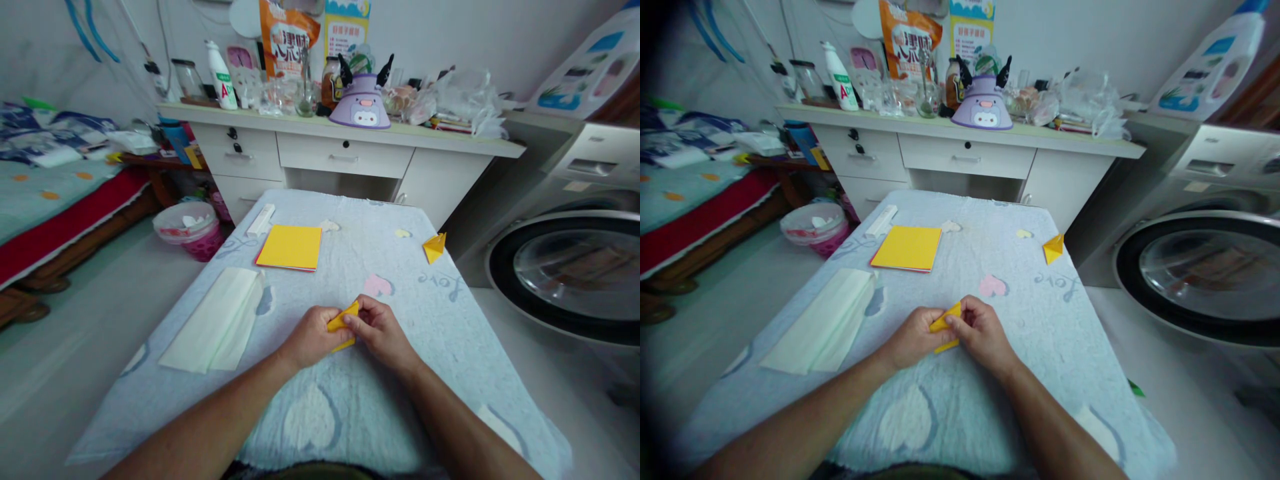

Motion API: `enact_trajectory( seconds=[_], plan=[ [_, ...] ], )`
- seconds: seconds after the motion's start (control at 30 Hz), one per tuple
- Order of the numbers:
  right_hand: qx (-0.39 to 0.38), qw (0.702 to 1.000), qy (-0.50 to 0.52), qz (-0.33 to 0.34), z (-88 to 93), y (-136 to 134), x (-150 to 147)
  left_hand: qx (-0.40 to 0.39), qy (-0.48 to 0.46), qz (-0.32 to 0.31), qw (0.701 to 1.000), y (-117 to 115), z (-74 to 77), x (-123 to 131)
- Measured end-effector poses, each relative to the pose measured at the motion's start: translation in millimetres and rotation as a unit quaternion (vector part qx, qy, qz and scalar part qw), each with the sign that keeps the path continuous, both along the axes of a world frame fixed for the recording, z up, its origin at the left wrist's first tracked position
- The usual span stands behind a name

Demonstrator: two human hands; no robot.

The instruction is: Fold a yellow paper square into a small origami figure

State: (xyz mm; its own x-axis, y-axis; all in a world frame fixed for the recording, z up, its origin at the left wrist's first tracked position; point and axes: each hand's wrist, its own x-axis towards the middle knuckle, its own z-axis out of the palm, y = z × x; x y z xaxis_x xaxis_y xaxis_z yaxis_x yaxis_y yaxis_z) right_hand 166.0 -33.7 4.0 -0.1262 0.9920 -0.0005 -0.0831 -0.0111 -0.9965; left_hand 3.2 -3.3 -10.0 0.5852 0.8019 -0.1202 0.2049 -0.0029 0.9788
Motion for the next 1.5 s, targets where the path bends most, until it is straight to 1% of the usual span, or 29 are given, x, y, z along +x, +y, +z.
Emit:
enact_trajectory(
  seconds=[0.07, 0.13, 0.23, 0.3, 0.37, 0.47, 0.53, 0.63, 0.83, 0.93, 1.03, 1.17, 1.27, 1.37, 1.43, 1.5],
  plan=[
    [0.009, 1.000, -0.004, -0.006, -0.9, 0.2, -0.4, 0.000, 0.006, 0.007, 1.000, 0.3, 1.0, -0.1],
    [0.018, 0.999, 0.016, -0.022, -0.5, 0.9, 0.6, -0.006, 0.003, 0.004, 1.000, 0.7, 2.8, -0.5],
    [0.012, 0.998, 0.055, -0.041, 2.2, 2.4, 2.0, -0.029, -0.033, -0.014, 0.999, 1.3, 5.5, -1.6],
    [0.004, 0.997, 0.064, -0.041, 3.9, 3.2, 1.8, -0.041, -0.057, -0.014, 0.997, 2.0, 6.3, -2.3],
    [-0.002, 0.999, 0.048, -0.025, 4.2, 3.2, 0.9, -0.044, -0.078, 0.000, 0.996, 2.8, 6.0, -2.8],
    [0.000, 1.000, -0.006, 0.003, 2.1, 2.0, -0.2, -0.043, -0.112, 0.030, 0.992, 4.0, 4.3, -2.9],
    [0.009, 1.000, -0.029, 0.005, 0.1, 0.8, -0.3, -0.040, -0.124, 0.040, 0.991, 4.5, 3.1, -2.9],
    [0.023, 0.999, -0.038, -0.005, -1.3, -1.0, -0.4, -0.037, -0.130, 0.037, 0.990, 4.7, 2.4, -3.1],
    [0.017, 1.000, -0.016, -0.015, 2.6, -2.2, -1.2, -0.030, -0.113, 0.006, 0.993, 4.0, 3.2, -3.6],
    [0.015, 0.999, 0.002, -0.033, 5.9, -1.0, 1.8, -0.024, -0.079, -0.004, 0.997, 2.2, 3.3, -2.9],
    [0.020, 0.998, 0.016, -0.059, 8.4, 0.6, 6.8, 0.001, -0.041, -0.010, 0.999, 0.5, 4.0, -2.4],
    [0.043, 0.996, 0.010, -0.080, 11.0, 1.6, 13.0, 0.019, -0.005, -0.026, 0.999, -0.1, 5.6, -3.0],
    [0.061, 0.994, 0.004, -0.089, 11.7, 1.8, 16.5, 0.022, 0.016, -0.029, 0.999, 0.2, 5.3, -3.6],
    [0.059, 0.993, 0.030, -0.097, 10.8, 1.9, 17.8, 0.025, 0.022, -0.023, 0.999, 0.0, 3.8, -3.5],
    [0.050, 0.993, 0.052, -0.095, 10.1, 1.7, 16.5, 0.020, 0.014, -0.018, 1.000, -0.2, 2.9, -3.0],
    [0.033, 0.995, 0.062, -0.066, 9.7, 1.4, 12.8, 0.012, -0.003, -0.016, 1.000, -0.1, 2.1, -2.3]
  ],
)
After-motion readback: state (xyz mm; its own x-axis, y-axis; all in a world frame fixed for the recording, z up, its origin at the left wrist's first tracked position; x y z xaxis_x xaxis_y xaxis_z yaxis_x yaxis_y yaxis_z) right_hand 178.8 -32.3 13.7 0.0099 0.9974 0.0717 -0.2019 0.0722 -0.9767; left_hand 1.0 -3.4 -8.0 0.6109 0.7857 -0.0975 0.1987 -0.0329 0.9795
